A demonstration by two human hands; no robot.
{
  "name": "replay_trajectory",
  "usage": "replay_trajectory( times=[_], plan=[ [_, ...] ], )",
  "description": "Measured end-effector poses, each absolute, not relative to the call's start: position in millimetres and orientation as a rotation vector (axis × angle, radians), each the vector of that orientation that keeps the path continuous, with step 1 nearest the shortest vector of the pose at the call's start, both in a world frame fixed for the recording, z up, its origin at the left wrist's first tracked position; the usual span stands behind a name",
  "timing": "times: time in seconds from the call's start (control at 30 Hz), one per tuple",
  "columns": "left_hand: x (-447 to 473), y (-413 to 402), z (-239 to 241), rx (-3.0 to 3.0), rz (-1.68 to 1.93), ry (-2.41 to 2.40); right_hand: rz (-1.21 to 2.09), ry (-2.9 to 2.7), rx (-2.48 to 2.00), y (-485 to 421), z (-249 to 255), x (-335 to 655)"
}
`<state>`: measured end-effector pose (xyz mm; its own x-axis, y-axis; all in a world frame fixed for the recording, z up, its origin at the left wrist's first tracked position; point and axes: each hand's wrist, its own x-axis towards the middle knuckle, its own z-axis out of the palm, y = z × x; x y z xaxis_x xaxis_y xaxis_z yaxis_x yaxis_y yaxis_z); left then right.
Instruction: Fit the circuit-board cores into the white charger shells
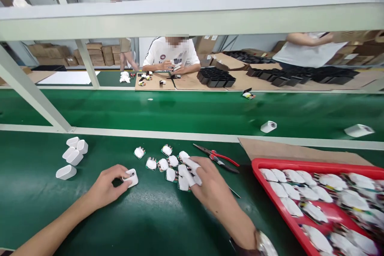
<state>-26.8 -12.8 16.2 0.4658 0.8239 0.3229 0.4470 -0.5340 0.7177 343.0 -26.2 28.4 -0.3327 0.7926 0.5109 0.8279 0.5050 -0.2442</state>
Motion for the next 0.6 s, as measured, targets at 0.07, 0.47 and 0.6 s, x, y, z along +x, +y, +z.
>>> replay_trajectory(
  times=[0.07,0.47,0.6],
  plan=[
    [-26,7,21,2.011,0.911,1.166,-0.071,-2.28,-1.22,-17,36,313],
    [-58,194,61,2.119,0.81,1.854,-0.171,-2.641,-1.1,40,25,185],
    [-94,162,56,2.113,0.841,1.848,-0.121,-2.676,-0.989,13,20,195]
  ],
)
